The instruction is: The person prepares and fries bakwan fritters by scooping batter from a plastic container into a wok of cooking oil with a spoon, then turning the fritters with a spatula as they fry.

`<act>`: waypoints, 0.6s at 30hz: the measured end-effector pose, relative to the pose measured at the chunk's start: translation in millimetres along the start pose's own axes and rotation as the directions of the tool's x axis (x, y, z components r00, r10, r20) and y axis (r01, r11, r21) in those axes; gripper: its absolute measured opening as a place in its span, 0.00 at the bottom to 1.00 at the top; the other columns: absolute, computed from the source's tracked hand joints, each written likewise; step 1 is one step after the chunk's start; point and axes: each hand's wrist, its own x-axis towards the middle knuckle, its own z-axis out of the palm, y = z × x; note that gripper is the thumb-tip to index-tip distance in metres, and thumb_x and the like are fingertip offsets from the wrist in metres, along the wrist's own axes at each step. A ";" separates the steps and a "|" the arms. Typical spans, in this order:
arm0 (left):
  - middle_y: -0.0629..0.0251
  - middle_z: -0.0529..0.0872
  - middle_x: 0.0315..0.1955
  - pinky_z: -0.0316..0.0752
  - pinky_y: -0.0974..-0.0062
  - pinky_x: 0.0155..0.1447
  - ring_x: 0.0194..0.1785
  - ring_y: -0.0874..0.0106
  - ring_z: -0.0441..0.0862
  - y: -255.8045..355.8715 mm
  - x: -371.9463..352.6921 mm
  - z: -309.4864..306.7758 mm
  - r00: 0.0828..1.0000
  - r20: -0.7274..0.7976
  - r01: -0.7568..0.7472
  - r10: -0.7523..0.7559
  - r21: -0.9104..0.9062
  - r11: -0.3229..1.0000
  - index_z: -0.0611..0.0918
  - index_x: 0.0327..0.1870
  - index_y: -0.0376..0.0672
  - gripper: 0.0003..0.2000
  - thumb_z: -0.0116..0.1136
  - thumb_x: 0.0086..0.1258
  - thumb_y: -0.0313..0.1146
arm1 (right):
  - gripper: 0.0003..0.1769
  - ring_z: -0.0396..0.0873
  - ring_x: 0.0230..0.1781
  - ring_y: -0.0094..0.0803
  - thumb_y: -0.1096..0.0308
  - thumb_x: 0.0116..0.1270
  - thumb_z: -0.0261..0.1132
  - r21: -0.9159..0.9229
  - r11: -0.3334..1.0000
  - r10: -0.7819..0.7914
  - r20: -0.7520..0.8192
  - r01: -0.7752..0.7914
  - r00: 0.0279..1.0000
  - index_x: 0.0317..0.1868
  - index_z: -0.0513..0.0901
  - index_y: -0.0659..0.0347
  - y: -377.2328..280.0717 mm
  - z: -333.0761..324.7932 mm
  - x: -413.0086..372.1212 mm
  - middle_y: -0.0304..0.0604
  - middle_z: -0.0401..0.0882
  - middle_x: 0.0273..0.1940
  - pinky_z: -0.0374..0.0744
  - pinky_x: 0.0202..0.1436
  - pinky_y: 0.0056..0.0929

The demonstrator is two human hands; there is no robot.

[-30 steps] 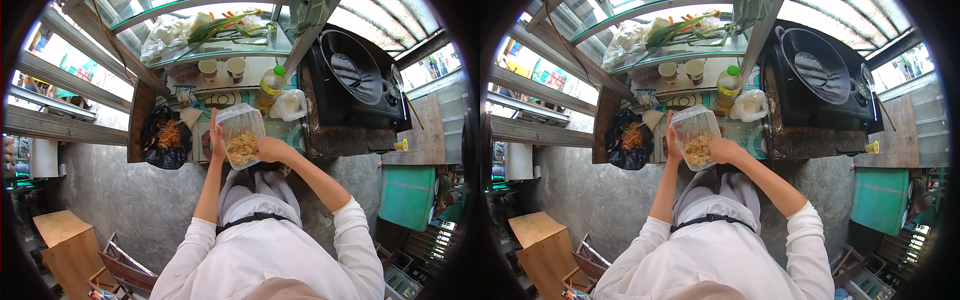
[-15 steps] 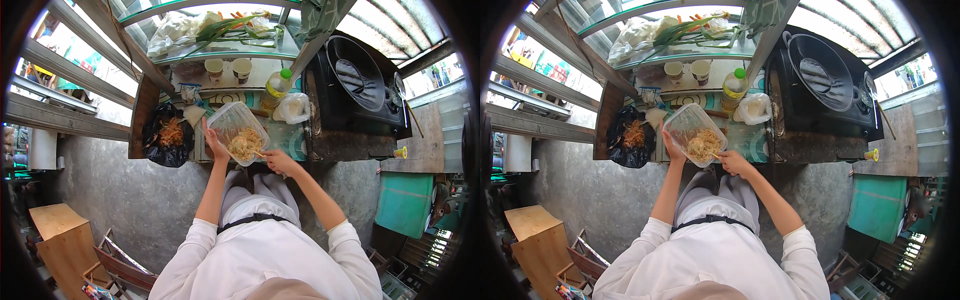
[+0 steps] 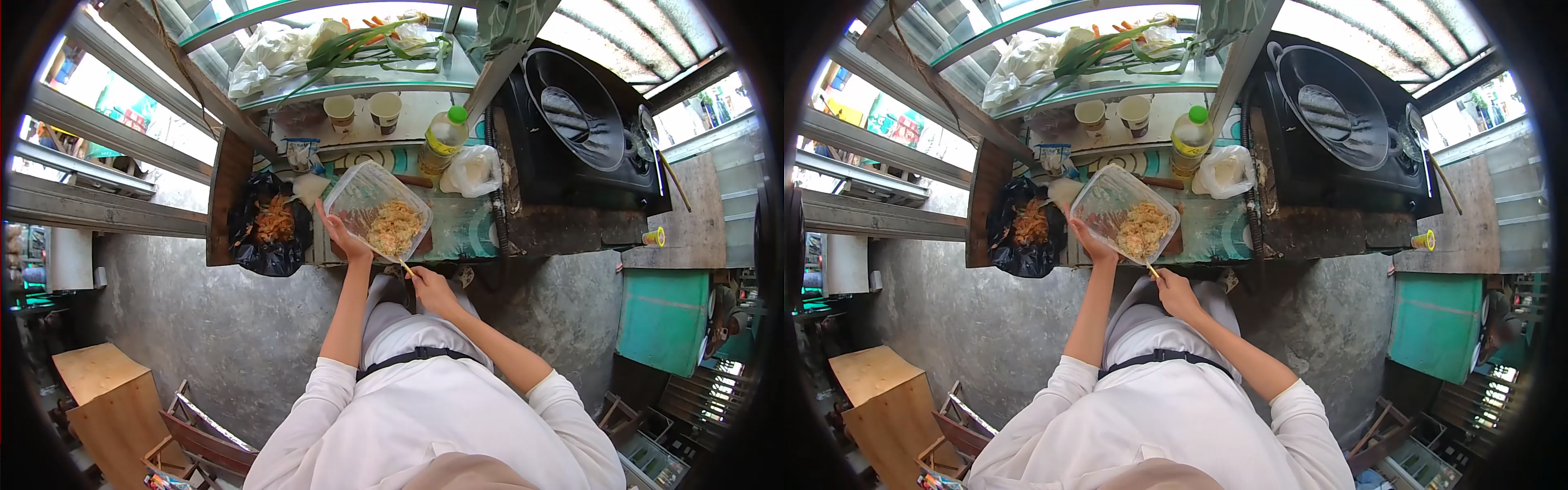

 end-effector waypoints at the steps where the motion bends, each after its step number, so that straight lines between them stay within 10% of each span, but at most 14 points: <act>1: 0.60 0.53 0.68 0.52 0.63 0.68 0.69 0.65 0.54 1.0 -0.5 0.7 1.000 -0.001 0.001 -0.001 -0.004 1.000 0.54 0.69 0.43 0.36 0.36 0.69 0.61 | 0.11 0.75 0.19 0.40 0.69 0.68 0.50 -0.061 0.998 -0.034 -0.017 0.032 0.999 0.44 0.75 0.65 -2.1 0.0 -3.9 0.50 0.76 0.24 0.72 0.25 0.36; 6: 0.59 0.53 0.68 0.52 0.63 0.68 0.70 0.65 0.53 4.5 -4.5 9.5 0.997 -0.023 -0.070 0.072 0.079 0.994 0.55 0.69 0.43 0.35 0.36 0.69 0.60 | 0.11 0.74 0.38 0.63 0.74 0.64 0.48 -0.190 0.981 0.035 -0.013 -0.037 0.999 0.44 0.74 0.67 -23.0 2.6 -19.3 0.64 0.77 0.36 0.71 0.43 0.55; 9: 0.59 0.53 0.68 0.52 0.64 0.68 0.70 0.65 0.53 5.7 -4.9 11.2 0.995 -0.006 -0.096 0.097 0.127 0.987 0.55 0.69 0.43 0.35 0.36 0.69 0.60 | 0.11 0.77 0.23 0.54 0.71 0.67 0.49 -0.165 0.958 -0.254 -0.095 0.237 0.962 0.44 0.74 0.65 -13.4 4.3 -13.9 0.58 0.78 0.26 0.75 0.28 0.48; 12: 0.58 0.53 0.68 0.52 0.63 0.68 0.70 0.64 0.53 4.4 -4.4 11.0 0.996 0.006 -0.084 0.084 0.093 0.992 0.54 0.70 0.44 0.35 0.37 0.69 0.60 | 0.10 0.64 0.09 0.27 0.68 0.70 0.49 0.385 0.783 0.353 0.370 -0.488 0.859 0.46 0.74 0.61 -24.8 -23.8 2.6 0.37 0.68 0.16 0.64 0.11 0.28; 15: 0.57 0.52 0.68 0.51 0.63 0.69 0.70 0.63 0.53 15.3 -10.6 11.4 0.996 -0.084 0.031 -0.033 -0.020 0.999 0.52 0.70 0.45 0.36 0.37 0.69 0.60 | 0.10 0.47 0.11 0.11 0.65 0.72 0.49 0.624 0.458 0.350 0.528 -0.633 0.773 0.47 0.75 0.56 -42.6 -45.7 8.0 0.25 0.53 0.16 0.47 0.10 0.13; 18: 0.55 0.52 0.68 0.51 0.64 0.68 0.69 0.64 0.53 8.8 -4.8 2.2 0.982 -0.165 0.085 -0.091 -0.047 0.995 0.50 0.70 0.45 0.35 0.38 0.70 0.59 | 0.10 0.48 0.09 0.13 0.65 0.72 0.49 0.633 0.487 0.353 0.488 -0.602 0.798 0.47 0.74 0.57 -41.3 -53.3 9.9 0.27 0.56 0.16 0.47 0.10 0.14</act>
